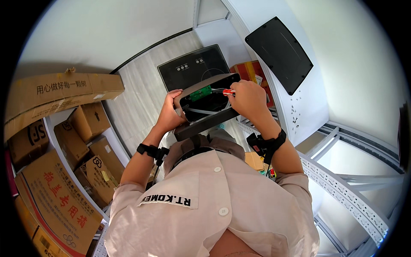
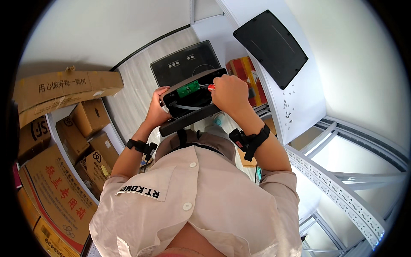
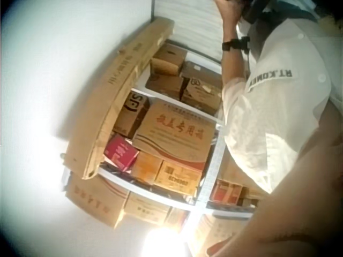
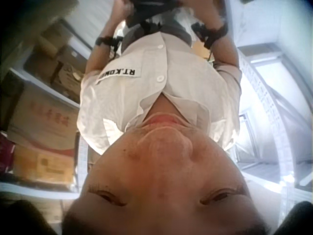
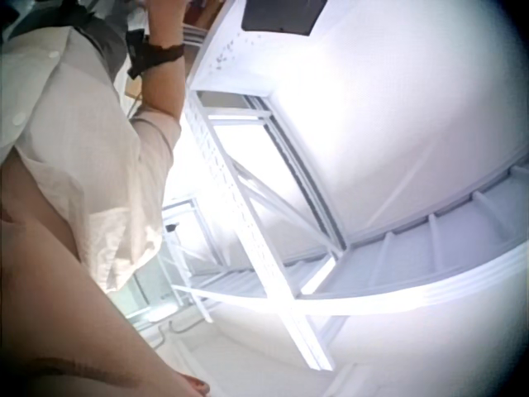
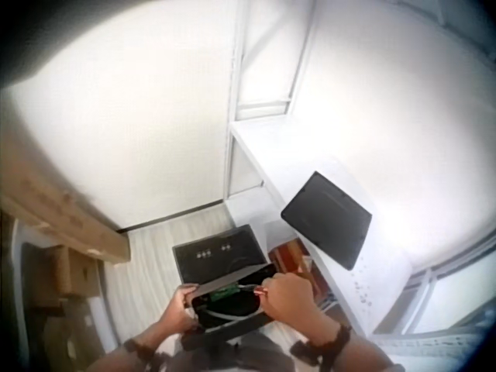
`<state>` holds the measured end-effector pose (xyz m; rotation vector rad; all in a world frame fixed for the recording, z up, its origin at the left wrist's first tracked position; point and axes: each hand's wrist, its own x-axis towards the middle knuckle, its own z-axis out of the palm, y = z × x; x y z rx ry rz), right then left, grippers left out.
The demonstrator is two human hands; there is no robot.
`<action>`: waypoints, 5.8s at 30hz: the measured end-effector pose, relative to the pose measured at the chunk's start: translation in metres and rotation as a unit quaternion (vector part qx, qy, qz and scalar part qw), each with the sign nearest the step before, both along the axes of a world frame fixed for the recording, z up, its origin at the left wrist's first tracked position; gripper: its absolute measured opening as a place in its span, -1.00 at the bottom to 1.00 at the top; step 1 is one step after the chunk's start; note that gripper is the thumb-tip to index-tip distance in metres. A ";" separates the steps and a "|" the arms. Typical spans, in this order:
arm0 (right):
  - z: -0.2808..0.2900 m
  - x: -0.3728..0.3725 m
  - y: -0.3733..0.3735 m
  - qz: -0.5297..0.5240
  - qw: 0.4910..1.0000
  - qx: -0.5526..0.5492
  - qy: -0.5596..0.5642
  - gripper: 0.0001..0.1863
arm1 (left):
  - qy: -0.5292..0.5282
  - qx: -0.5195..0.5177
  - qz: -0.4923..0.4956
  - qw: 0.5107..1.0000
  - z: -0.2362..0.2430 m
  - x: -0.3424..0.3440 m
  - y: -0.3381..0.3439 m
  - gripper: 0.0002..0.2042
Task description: The person uses a screwdriver to handle screws on an electronic appliance, then lifts the top casing to reveal the internal circuit board and wiring.
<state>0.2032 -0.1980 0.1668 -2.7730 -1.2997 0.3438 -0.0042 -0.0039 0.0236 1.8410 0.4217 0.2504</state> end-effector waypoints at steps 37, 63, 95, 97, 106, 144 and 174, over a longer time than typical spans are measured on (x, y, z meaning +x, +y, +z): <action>0.046 0.059 -0.052 -0.102 0.985 0.099 0.096 -0.69 | 0.011 -0.017 -0.016 1.000 -0.007 0.002 0.003 -0.11; -0.020 0.056 -0.025 -0.069 0.990 0.046 0.117 -0.69 | -0.101 0.048 -0.034 0.993 -0.038 0.010 0.008 -0.14; -0.013 0.071 -0.019 -0.133 0.954 -0.086 0.256 -0.62 | 0.131 -0.575 -0.188 0.785 -0.024 0.022 0.067 -0.23; -0.011 0.067 -0.020 -0.123 0.958 -0.063 0.251 -0.62 | 0.188 -0.476 -0.234 0.827 -0.014 0.038 0.077 -0.07; -0.007 0.056 -0.027 -0.122 0.969 0.051 0.209 -0.73 | 0.308 -0.104 -0.420 0.847 0.050 0.117 0.064 0.26; -0.006 0.036 -0.038 -0.167 0.958 0.177 0.154 -0.76 | 0.216 -0.247 -0.262 0.908 0.025 0.083 0.045 0.13; -0.029 0.040 -0.044 -0.137 0.955 0.217 0.152 -0.79 | 0.212 -0.296 -0.251 0.897 0.042 0.084 0.041 0.10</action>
